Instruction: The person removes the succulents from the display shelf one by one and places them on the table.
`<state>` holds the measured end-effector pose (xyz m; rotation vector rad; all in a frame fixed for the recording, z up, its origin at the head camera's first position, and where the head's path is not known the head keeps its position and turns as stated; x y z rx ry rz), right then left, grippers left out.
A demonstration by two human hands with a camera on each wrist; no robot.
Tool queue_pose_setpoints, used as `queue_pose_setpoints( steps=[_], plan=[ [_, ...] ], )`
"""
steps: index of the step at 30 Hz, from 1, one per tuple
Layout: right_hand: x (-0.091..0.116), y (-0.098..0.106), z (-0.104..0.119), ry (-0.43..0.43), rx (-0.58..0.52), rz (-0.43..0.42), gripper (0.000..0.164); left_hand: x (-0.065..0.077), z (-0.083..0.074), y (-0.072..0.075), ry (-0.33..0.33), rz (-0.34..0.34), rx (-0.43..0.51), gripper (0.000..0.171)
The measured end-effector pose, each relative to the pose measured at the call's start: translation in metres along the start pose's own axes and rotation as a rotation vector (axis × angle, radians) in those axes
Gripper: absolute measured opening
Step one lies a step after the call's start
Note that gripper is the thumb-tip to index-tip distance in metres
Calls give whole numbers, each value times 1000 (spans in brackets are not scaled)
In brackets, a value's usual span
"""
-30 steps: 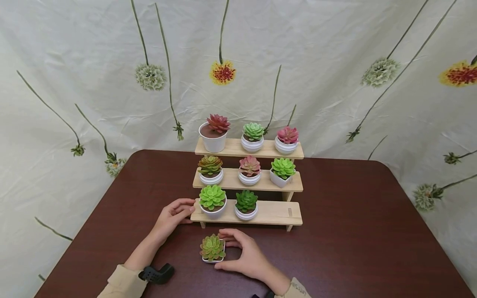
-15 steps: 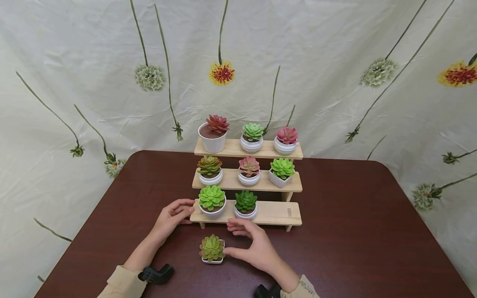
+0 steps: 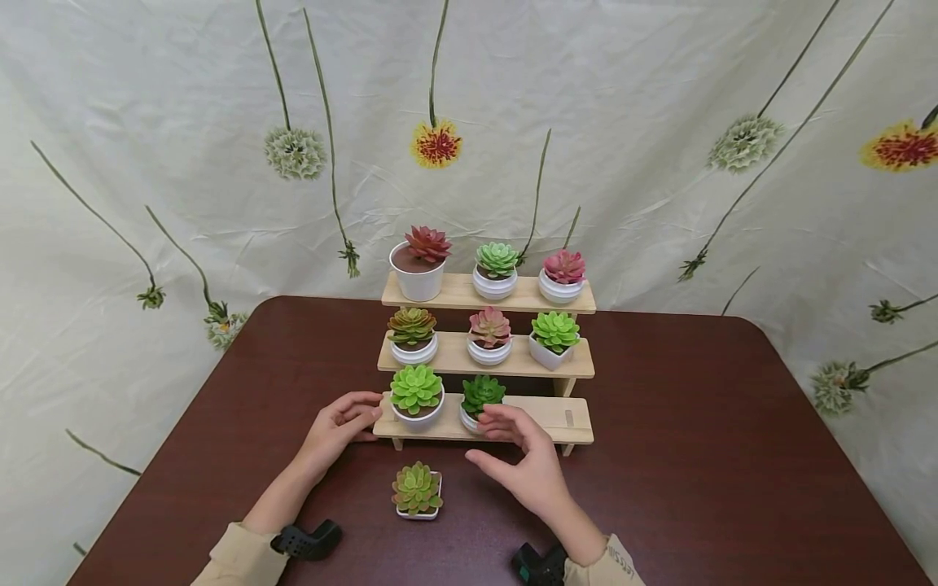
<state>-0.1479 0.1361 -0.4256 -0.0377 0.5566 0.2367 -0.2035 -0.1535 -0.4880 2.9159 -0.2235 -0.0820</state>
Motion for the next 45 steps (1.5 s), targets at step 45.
queue_pose_setpoints(
  steps=[45],
  plan=[
    [-8,10,-36,-283,263,-242,73,0,1,-1,14,-13,-5,32]
  ],
)
Point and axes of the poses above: each hand's wrist, its own x-axis away from the middle knuckle, its own y-axis out of the back of the hand, z = x × y, the point moved 3 cm from there along -x, towards the middle knuckle, and after that the axes turned 9 degrees about -x, right-handed, at the moved point
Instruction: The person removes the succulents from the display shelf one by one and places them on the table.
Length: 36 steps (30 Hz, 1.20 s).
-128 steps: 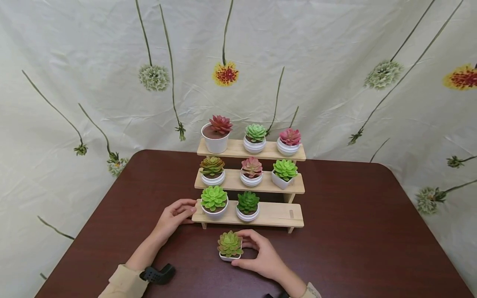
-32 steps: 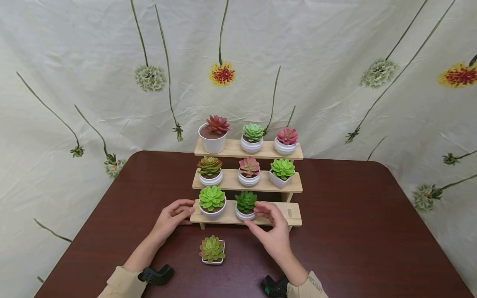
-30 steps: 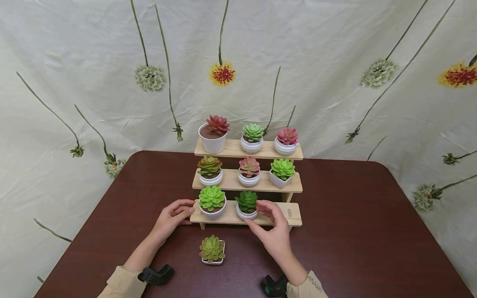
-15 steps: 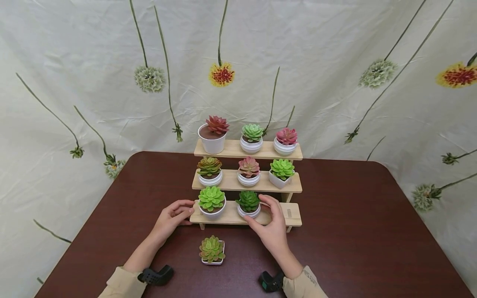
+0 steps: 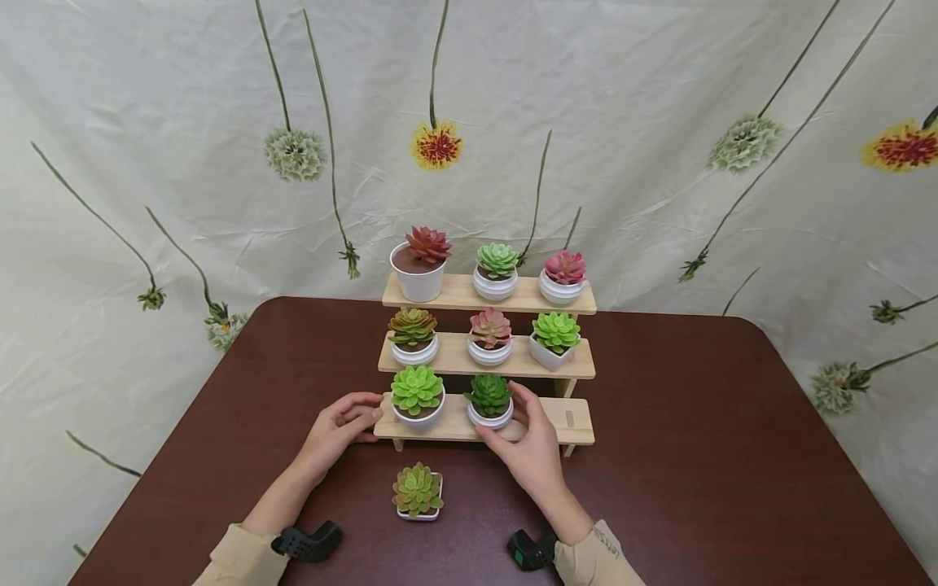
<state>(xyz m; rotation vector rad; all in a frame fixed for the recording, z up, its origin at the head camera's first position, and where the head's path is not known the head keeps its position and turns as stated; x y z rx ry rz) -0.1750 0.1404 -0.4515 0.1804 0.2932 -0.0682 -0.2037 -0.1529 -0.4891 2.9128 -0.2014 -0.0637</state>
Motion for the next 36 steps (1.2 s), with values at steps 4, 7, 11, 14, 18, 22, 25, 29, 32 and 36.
queue_pose_setpoints(
  steps=[4,7,11,14,18,22,25,29,32,36],
  plan=[
    [0,1,-1,-33,29,3,72,0,0,0,-7,7,-4,32],
    [-1,2,-1,-44,36,8,71,0,0,0,-1,5,-6,32],
    [-1,4,1,-58,36,11,71,0,0,0,15,-5,0,31],
    [-1,6,4,-63,26,15,70,-1,0,0,19,-9,3,32],
    [-1,10,10,-49,35,15,69,0,0,0,20,-11,-1,31],
    [-2,15,16,-30,54,7,68,-1,0,0,17,-6,-6,31],
    [-3,19,20,-21,52,-5,69,-1,0,0,11,-2,-7,32],
    [-5,26,24,-10,49,-20,70,-1,0,0,10,-4,-1,32],
    [-7,31,28,-2,63,-28,69,-1,0,0,13,-7,-2,32],
    [-7,38,33,-6,82,-46,68,-1,0,0,14,-3,-10,32]
  ],
)
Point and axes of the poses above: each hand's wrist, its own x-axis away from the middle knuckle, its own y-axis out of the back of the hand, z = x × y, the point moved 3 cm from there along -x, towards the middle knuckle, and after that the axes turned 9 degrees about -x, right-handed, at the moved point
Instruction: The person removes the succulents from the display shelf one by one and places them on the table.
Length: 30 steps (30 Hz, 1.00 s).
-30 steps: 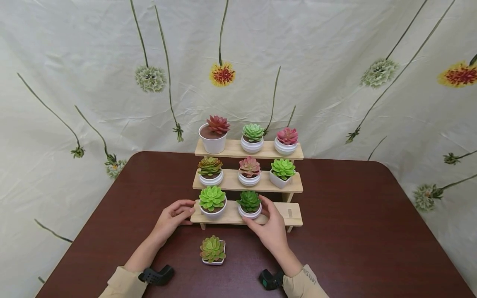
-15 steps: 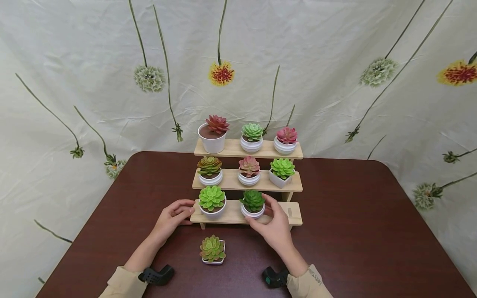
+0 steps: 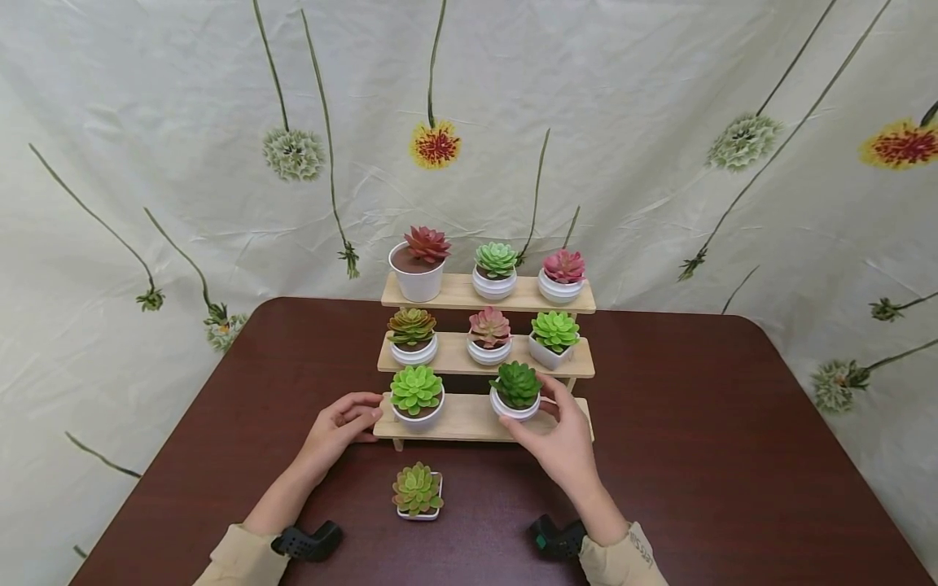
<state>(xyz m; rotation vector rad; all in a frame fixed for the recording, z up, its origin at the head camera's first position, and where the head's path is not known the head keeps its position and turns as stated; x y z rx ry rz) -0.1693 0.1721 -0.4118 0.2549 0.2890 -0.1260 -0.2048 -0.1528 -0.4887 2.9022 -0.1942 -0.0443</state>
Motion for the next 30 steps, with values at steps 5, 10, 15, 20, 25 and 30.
queue_pose_setpoints(
  steps=[5,10,15,20,25,30],
  plan=[
    [-1,10,7,-20,5,-26,70,0,0,0,9,17,2,31],
    [-3,20,13,-20,1,-54,71,0,0,0,3,13,5,32],
    [-5,30,17,10,-51,-81,69,0,0,0,-5,0,1,32],
    [-7,42,20,2,-82,-132,66,0,0,0,-14,2,-4,33],
    [-9,53,24,36,-103,-183,65,0,0,0,-11,1,-3,33],
    [-14,66,11,83,-83,-211,65,0,0,0,-7,4,1,32]
  ],
)
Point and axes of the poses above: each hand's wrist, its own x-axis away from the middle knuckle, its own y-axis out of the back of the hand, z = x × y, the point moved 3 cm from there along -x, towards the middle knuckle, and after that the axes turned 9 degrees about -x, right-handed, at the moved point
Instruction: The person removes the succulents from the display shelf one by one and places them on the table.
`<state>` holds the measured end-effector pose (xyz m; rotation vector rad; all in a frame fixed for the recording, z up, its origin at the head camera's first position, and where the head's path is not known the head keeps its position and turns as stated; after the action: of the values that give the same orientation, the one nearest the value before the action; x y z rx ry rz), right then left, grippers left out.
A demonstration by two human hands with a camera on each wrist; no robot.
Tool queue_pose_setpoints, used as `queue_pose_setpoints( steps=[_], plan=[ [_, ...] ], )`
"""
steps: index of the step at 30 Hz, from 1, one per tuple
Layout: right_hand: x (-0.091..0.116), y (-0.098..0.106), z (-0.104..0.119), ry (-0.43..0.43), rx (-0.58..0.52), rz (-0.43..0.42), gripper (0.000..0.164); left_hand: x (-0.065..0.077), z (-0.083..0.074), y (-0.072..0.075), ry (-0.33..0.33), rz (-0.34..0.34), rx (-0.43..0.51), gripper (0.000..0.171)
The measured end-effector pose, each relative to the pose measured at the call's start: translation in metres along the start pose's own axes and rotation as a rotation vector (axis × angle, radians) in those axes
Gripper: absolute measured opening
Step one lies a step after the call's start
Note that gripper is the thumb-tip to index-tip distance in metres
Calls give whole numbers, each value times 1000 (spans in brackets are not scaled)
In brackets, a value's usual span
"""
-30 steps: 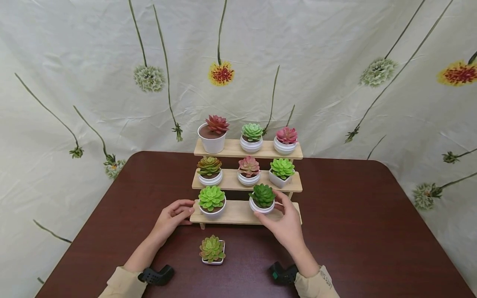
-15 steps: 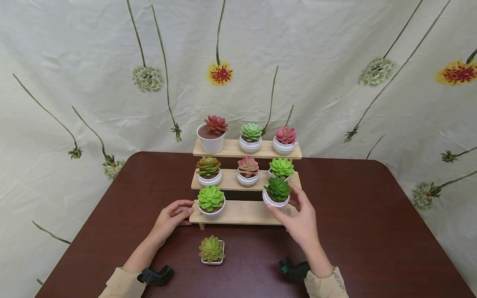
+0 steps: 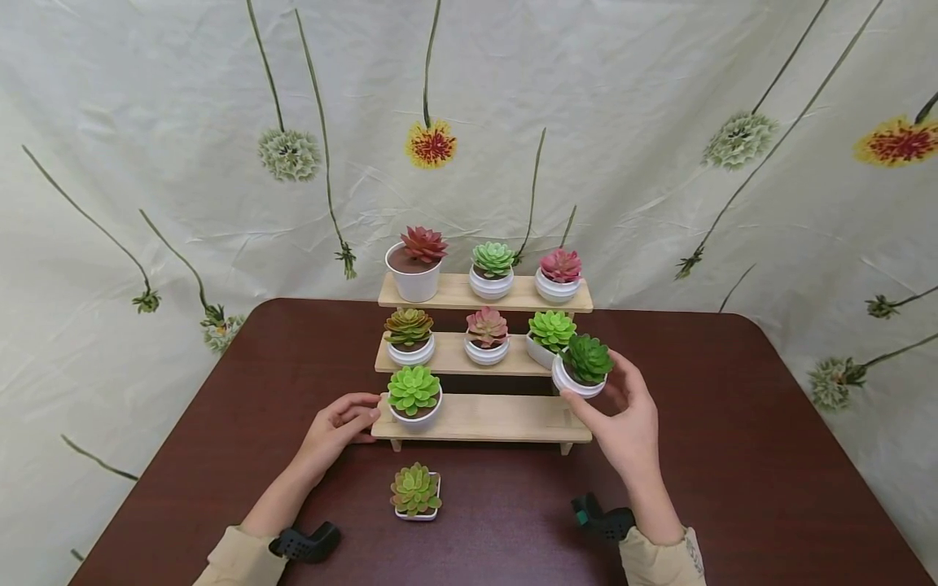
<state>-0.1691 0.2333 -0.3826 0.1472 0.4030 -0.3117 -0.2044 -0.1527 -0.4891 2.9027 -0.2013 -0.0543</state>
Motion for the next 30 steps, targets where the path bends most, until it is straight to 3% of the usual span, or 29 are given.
queue_pose_setpoints(
  steps=[7,9,12,19,30],
  plan=[
    [-24,40,-109,104,32,-10,75,0,1,0,5,-2,10,32],
    [-28,48,-124,98,55,-27,78,0,1,0,3,2,10,31],
    [-30,54,-129,62,16,-41,79,0,0,0,-4,9,11,32],
    [-32,61,-130,26,84,-96,76,1,0,0,-12,12,14,32],
    [-30,64,-126,-65,77,-126,74,1,0,0,-8,8,21,33]
  ],
)
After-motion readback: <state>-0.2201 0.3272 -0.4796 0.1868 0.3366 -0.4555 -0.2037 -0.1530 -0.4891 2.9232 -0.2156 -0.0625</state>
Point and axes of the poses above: each hand's wrist, its own x-axis away from the middle knuckle, its own y-axis out of the back of the hand, z = x × y, the point moved 3 cm from there along -x, towards the middle knuckle, and after that the axes turned 9 degrees about -x, right-handed, at the moved point
